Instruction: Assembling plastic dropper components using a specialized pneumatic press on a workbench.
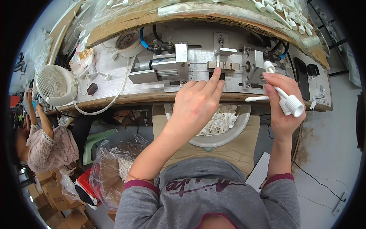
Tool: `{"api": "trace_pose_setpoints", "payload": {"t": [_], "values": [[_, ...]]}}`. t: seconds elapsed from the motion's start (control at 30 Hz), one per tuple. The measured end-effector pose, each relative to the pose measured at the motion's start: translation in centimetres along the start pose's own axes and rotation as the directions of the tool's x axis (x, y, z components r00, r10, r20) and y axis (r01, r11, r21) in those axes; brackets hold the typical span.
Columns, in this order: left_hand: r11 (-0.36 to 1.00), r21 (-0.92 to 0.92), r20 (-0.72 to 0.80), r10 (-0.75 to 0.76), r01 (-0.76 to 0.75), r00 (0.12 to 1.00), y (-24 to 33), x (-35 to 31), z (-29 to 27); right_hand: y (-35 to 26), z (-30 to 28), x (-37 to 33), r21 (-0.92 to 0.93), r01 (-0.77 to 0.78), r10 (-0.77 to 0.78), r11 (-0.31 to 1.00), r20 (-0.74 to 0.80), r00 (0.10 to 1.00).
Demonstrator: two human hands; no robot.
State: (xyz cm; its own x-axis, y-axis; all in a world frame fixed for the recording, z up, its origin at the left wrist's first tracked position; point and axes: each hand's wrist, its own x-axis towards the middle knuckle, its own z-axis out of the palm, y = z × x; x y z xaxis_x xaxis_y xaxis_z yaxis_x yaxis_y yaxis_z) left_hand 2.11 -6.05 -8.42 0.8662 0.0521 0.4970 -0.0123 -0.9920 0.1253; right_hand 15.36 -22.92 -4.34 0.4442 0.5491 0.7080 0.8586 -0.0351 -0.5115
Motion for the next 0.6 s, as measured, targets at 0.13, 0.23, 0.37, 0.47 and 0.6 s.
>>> {"api": "trace_pose_setpoints", "payload": {"t": [0.13, 0.23, 0.37, 0.47, 0.6], "values": [[1.0, 0.012, 0.077, -0.023, 0.022, 0.997, 0.1, 1.0, -0.5, 0.5, 0.3, 0.3, -0.163, 0.187, -0.193, 0.969, -0.021, 0.981], [0.999, 0.012, 0.119, -0.04, 0.039, 0.992, 0.0, 1.3, -0.6, 0.9, 0.4, 0.5, -0.233, 0.301, -0.308, 0.925, 0.008, 0.951], [0.998, -0.003, 0.156, -0.069, 0.07, 0.985, -0.1, 1.2, -0.7, 1.2, 0.0, 0.7, -0.317, 0.383, -0.388, 0.867, 0.05, 0.92], [0.963, -0.243, 0.022, -0.111, 0.113, 0.994, -0.4, 1.1, -1.1, 1.4, 0.2, 0.4, -0.38, 0.438, -0.436, 0.815, 0.096, 0.895], [0.582, -0.808, -0.01, -0.172, 0.094, 0.985, 1.7, 0.9, -3.7, 1.4, 1.3, -0.4, -0.397, 0.511, -0.501, 0.762, 0.138, 0.854]]}}
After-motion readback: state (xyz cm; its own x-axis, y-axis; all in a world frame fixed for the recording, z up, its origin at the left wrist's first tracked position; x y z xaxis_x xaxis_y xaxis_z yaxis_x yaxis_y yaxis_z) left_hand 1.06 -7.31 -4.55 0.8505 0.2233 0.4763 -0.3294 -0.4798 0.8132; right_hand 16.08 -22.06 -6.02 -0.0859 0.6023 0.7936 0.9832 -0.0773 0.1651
